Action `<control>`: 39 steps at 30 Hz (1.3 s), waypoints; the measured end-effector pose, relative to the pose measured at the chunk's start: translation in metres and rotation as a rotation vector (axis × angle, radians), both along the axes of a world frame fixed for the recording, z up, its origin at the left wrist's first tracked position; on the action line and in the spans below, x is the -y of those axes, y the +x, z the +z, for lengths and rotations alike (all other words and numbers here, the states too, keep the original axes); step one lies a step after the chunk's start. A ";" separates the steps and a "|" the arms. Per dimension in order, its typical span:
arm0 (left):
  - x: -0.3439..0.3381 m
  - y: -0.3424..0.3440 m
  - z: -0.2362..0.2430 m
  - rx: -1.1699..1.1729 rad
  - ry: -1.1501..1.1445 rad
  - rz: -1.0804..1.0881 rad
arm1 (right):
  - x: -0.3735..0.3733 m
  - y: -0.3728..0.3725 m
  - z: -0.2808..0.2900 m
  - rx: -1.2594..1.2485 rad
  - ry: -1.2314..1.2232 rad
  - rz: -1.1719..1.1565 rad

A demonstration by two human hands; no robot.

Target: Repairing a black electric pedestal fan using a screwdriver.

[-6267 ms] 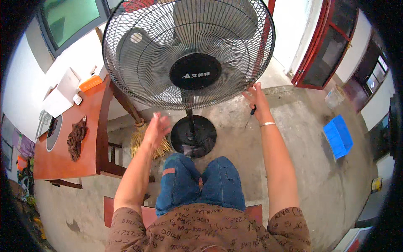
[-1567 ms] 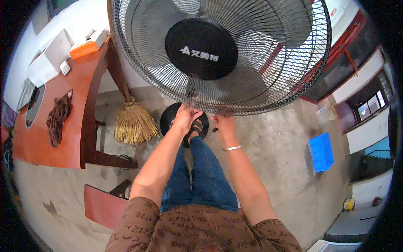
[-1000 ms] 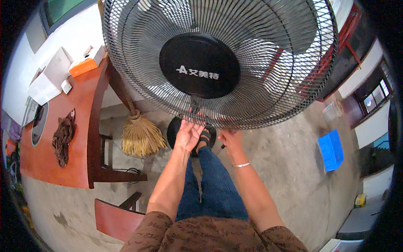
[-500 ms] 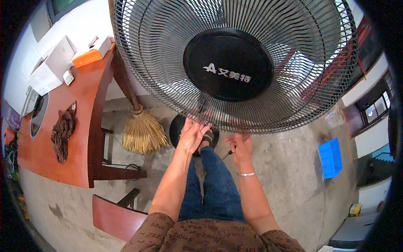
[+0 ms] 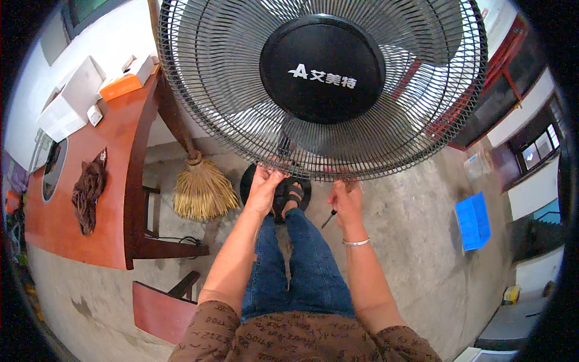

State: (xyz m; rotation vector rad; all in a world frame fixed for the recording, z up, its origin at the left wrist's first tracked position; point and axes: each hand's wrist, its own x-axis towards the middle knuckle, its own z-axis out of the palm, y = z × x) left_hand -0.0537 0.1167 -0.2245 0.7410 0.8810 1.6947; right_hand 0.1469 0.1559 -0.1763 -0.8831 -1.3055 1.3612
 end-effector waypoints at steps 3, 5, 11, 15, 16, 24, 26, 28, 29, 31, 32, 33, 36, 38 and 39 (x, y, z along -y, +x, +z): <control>0.000 -0.005 0.000 -0.077 -0.047 -0.024 | 0.000 -0.001 0.003 0.051 -0.027 -0.008; 0.000 -0.003 0.004 -0.078 -0.042 0.005 | 0.000 0.000 0.004 0.058 -0.043 -0.031; 0.006 0.002 0.016 0.136 -0.050 -0.002 | 0.004 -0.005 0.011 -0.040 -0.040 -0.033; 0.009 0.002 0.021 0.123 -0.046 0.006 | 0.007 -0.005 0.017 -0.058 -0.060 -0.020; 0.009 0.001 0.018 0.153 -0.079 0.001 | 0.007 -0.006 0.017 -0.065 -0.063 -0.025; 0.008 0.000 0.010 0.168 -0.108 -0.016 | 0.003 -0.008 0.008 -0.119 -0.114 -0.054; 0.011 -0.001 0.011 0.187 -0.116 -0.116 | 0.004 -0.008 0.007 -0.099 -0.202 -0.116; 0.016 -0.022 -0.002 0.201 0.019 -0.291 | 0.003 -0.001 -0.004 -0.109 -0.172 -0.081; 0.018 -0.034 -0.006 0.242 0.136 -0.391 | 0.001 0.003 -0.011 -0.111 -0.163 -0.071; 0.018 -0.048 0.016 0.398 0.175 -0.261 | -0.002 0.014 -0.023 -0.065 -0.160 -0.051; 0.014 -0.056 0.028 0.551 0.212 -0.141 | -0.002 0.017 -0.025 -0.022 -0.158 -0.043; 0.009 -0.068 0.034 0.469 0.243 -0.001 | -0.002 0.015 -0.025 -0.017 -0.158 -0.026; 0.003 -0.091 0.037 0.432 0.172 0.170 | -0.001 0.007 -0.020 -0.098 -0.141 -0.032; 0.000 -0.096 0.035 0.340 0.190 0.136 | -0.001 0.005 -0.014 -0.050 -0.133 -0.081; 0.000 -0.099 0.035 0.341 0.198 0.146 | -0.005 0.008 -0.016 -0.048 -0.127 -0.070</control>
